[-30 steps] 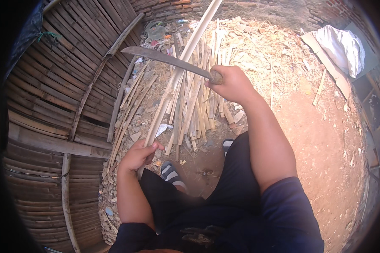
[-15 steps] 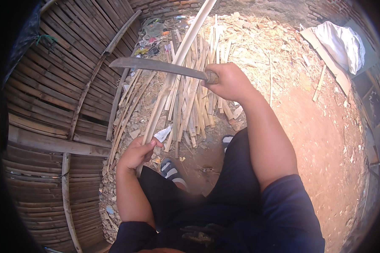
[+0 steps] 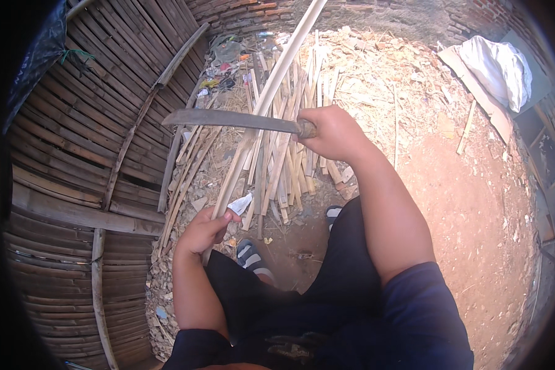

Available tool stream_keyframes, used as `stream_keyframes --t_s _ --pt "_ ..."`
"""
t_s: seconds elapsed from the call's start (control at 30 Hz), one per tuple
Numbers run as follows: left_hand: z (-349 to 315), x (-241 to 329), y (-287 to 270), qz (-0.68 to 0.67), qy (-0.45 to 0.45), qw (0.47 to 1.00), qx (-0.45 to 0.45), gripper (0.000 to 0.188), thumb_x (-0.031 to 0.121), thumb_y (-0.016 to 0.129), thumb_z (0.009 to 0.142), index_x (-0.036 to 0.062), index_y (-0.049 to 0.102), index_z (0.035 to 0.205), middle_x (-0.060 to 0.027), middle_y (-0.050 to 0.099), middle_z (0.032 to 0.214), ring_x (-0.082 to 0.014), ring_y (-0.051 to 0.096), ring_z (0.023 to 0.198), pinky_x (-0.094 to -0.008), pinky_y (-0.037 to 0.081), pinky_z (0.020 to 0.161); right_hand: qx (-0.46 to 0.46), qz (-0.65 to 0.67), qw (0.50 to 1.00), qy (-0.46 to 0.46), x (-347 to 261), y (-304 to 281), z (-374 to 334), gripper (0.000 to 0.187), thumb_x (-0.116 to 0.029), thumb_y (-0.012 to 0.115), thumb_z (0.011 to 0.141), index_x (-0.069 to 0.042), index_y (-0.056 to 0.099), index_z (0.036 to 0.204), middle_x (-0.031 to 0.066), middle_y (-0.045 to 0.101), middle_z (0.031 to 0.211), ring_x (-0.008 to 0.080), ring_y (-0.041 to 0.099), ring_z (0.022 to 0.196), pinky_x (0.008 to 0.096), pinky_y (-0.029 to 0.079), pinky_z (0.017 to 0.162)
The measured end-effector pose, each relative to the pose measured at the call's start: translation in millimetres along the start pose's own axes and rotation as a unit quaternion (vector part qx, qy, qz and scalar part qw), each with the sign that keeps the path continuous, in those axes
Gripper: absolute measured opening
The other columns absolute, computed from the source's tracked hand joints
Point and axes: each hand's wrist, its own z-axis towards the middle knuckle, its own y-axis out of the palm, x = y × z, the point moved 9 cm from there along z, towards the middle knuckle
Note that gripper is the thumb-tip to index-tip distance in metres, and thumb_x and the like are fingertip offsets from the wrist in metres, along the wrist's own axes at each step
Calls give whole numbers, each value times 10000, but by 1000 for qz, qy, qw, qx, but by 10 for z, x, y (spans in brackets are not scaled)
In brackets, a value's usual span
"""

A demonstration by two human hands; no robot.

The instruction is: The person shaves thin layers off a bamboo slat using a large bladed tool held in the right hand.

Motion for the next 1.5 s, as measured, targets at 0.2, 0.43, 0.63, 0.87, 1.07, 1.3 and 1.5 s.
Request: stream_keyframes --t_s 0.2,0.43,0.63,0.87,1.07,1.3,1.5 --pt "-55 -22 -1 0 5 1000 7 258 297 638 1068 69 759 1086 93 406 616 -48 332 517 -246 259 500 -24 9 998 65 148 -21 17 263 -294 817 894 -70 747 1011 165 703 817 319 690 772 431 541 735" --pt "-13 36 17 1 3 1000 18 250 277 624 1075 65 755 1098 93 412 619 -47 329 517 -241 260 502 28 53 989 138 352 -134 -6 326 -330 834 882 -60 738 1037 167 712 828 319 692 780 429 543 748" --pt "-45 26 21 4 17 1000 7 245 272 628 1071 66 758 1098 92 417 621 -47 340 525 -239 262 504 -42 -57 997 -19 -121 73 -18 294 -307 839 864 -56 735 976 190 714 837 368 688 791 445 532 727" --pt "-16 77 26 24 5 999 20 251 275 631 1068 67 762 1115 89 422 624 -50 348 529 -241 268 508 100 100 975 169 723 -243 -6 293 -295 834 899 -33 708 942 92 675 769 194 607 709 373 504 685" --pt "-18 3 16 17 3 1000 -11 264 301 644 1066 103 783 1171 101 426 689 -61 366 608 -247 308 561 13 -21 999 -35 -41 9 -19 283 -278 847 870 -43 705 941 136 667 750 260 614 698 390 509 696" --pt "-42 57 27 8 9 1000 24 253 272 637 1066 57 764 1105 89 415 617 -49 341 527 -244 262 507 80 50 986 140 487 -263 65 315 -326 835 886 -41 721 957 159 709 790 287 688 748 416 524 703" --pt "-24 11 -4 42 -4 999 15 274 325 635 1067 118 785 1167 84 461 717 -72 393 644 -257 346 602 12 31 995 96 226 -98 17 291 -318 820 881 -63 724 985 179 714 824 367 691 785 452 536 734"
